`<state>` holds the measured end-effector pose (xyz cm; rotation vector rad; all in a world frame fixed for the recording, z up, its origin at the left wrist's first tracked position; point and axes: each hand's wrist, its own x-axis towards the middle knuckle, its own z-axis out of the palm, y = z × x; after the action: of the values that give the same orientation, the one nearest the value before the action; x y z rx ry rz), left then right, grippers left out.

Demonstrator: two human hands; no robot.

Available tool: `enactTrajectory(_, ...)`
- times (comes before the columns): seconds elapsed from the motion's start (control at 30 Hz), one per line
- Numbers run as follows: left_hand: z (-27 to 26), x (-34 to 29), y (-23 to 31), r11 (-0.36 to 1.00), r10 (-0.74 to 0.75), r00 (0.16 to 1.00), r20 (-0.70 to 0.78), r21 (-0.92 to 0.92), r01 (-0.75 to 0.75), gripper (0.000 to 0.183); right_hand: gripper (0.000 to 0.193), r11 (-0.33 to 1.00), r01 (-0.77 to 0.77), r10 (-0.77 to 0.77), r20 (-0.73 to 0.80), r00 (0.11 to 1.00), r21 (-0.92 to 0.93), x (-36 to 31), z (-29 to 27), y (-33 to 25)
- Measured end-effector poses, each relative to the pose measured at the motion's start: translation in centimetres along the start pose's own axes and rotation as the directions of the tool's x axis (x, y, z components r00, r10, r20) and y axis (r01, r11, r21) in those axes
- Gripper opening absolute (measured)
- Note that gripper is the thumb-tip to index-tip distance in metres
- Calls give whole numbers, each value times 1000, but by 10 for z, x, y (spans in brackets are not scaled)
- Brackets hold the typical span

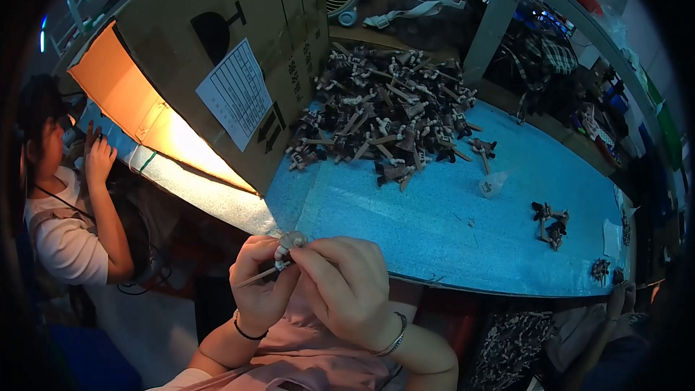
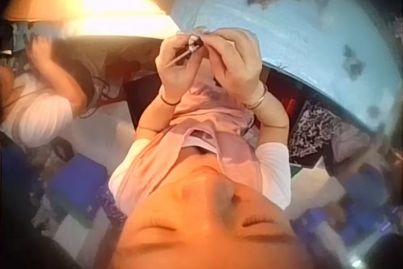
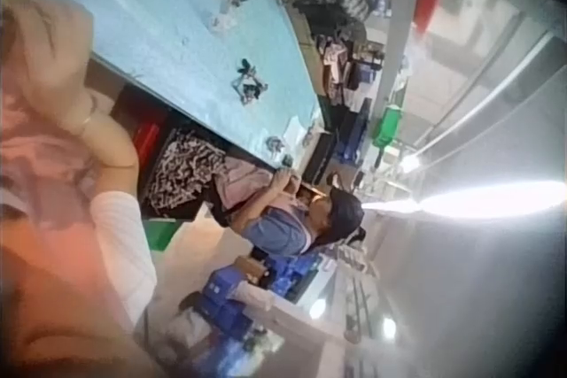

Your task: The person applies glue to small plastic figurines using a glue bottle.

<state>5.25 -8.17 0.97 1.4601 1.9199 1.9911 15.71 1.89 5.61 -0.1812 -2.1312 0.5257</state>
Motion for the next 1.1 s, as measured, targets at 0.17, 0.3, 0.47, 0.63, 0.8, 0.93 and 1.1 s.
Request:
enactTrajectory(0.17,2,8,10,990,89,996,-1,112,-88,37,31,999,-34,33,-24,999,-17,-1,2,0)
enactTrajectory(0.3,5,8,11,988,77,996,-37,134,-71,35,34,988,-129,126,44,991,87,0,-2,-3)
enactTrajectory(0.47,15,7,10,998,-55,995,-84,30,58,31,48,986,-159,150,160,976,43,-1,-3,-4)
enactTrajectory(0.63,36,-10,9,889,-322,941,-103,-374,263,42,55,986,-89,93,23,995,-138,-15,13,6)
enactTrajectory(0.8,10,3,15,992,31,981,193,113,-54,33,57,915,-340,301,192,934,217,-21,-9,32)
enactTrajectory(0.93,8,19,16,1000,-25,983,184,-10,28,27,64,162,-462,425,361,830,872,-39,-12,44)
enactTrajectory(1.1,23,23,16,993,25,968,250,-120,6,17,70,141,-423,320,363,875,895,-45,-13,41)
